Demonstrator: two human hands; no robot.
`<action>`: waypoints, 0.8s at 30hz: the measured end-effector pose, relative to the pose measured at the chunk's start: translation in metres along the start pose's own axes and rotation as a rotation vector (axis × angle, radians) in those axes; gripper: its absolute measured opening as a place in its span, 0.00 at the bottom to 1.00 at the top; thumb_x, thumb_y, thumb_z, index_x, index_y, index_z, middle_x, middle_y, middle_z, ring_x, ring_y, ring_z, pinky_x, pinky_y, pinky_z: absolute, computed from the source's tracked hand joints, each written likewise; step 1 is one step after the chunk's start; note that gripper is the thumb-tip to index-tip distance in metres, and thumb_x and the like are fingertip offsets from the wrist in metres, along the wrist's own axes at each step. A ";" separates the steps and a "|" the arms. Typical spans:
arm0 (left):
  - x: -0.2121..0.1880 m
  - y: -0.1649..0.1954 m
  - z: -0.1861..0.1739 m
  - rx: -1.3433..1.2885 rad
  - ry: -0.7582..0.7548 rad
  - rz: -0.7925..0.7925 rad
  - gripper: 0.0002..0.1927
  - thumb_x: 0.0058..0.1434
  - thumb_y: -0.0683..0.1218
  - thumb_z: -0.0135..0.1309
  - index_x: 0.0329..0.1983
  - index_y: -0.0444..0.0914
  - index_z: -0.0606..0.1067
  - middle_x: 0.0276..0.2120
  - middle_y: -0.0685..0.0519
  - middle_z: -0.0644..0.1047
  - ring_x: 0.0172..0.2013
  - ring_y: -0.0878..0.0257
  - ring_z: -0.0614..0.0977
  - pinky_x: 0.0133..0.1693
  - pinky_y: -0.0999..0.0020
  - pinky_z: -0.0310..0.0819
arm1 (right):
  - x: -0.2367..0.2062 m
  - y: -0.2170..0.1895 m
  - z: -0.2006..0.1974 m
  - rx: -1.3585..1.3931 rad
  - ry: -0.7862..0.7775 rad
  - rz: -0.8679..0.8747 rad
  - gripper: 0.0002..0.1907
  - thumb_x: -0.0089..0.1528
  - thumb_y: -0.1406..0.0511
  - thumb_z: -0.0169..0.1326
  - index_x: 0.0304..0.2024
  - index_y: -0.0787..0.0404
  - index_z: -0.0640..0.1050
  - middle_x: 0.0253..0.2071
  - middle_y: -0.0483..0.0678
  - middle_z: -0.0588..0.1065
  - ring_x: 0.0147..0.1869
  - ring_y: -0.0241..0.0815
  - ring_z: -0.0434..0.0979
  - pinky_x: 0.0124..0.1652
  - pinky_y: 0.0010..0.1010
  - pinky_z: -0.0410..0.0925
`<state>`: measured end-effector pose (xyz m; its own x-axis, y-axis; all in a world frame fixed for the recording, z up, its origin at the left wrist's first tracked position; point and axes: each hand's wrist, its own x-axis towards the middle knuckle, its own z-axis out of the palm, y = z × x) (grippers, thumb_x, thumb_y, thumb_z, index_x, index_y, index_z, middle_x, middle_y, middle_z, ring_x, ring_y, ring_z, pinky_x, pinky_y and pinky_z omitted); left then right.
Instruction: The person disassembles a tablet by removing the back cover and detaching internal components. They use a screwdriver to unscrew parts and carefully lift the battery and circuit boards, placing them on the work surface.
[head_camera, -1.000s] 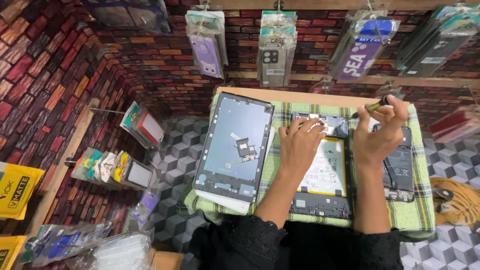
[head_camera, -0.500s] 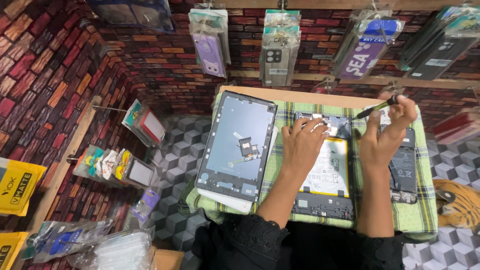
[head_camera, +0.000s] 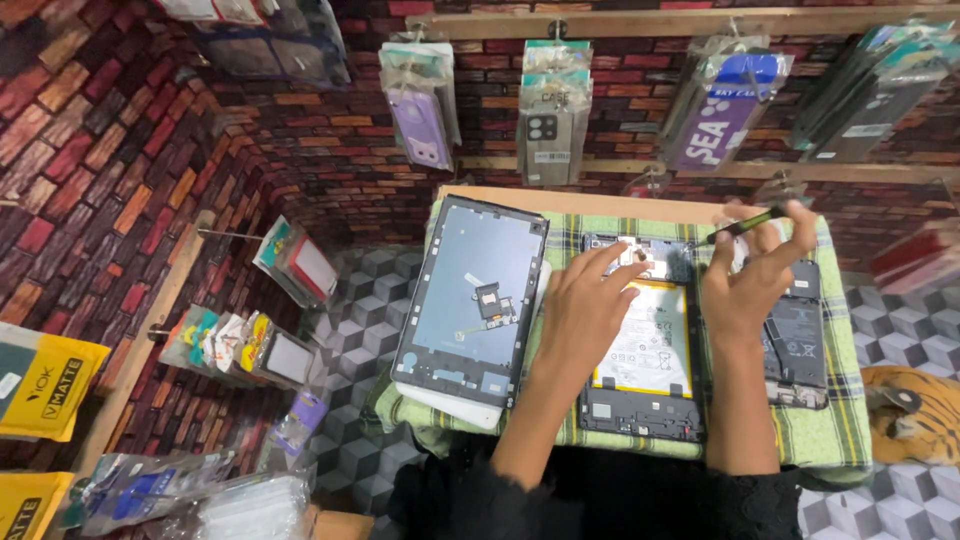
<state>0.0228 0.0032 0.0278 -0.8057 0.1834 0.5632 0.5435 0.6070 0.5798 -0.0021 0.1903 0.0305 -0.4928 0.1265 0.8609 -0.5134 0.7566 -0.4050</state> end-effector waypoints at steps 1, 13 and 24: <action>-0.008 0.003 -0.016 0.000 -0.004 -0.020 0.14 0.63 0.46 0.59 0.52 0.46 0.82 0.59 0.55 0.78 0.60 0.58 0.75 0.53 0.56 0.69 | -0.001 0.001 0.002 0.116 -0.030 0.075 0.28 0.74 0.78 0.52 0.68 0.58 0.53 0.50 0.56 0.76 0.53 0.50 0.83 0.51 0.33 0.78; -0.066 -0.020 -0.142 0.252 0.093 -0.275 0.13 0.60 0.48 0.59 0.48 0.44 0.82 0.50 0.56 0.81 0.49 0.55 0.78 0.48 0.55 0.68 | -0.008 0.012 0.010 0.077 -0.012 0.112 0.33 0.73 0.78 0.54 0.71 0.59 0.50 0.50 0.59 0.77 0.50 0.47 0.84 0.47 0.31 0.78; -0.082 -0.032 -0.131 0.180 -0.121 -0.233 0.09 0.53 0.44 0.63 0.38 0.44 0.86 0.35 0.56 0.79 0.41 0.55 0.77 0.44 0.56 0.72 | -0.011 0.020 0.010 0.028 0.010 0.130 0.36 0.74 0.79 0.57 0.72 0.59 0.49 0.48 0.58 0.75 0.49 0.44 0.83 0.42 0.27 0.79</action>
<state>0.1024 -0.1329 0.0404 -0.9316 0.1073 0.3472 0.2992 0.7687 0.5653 -0.0139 0.1972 0.0101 -0.5495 0.2291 0.8035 -0.4651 0.7150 -0.5220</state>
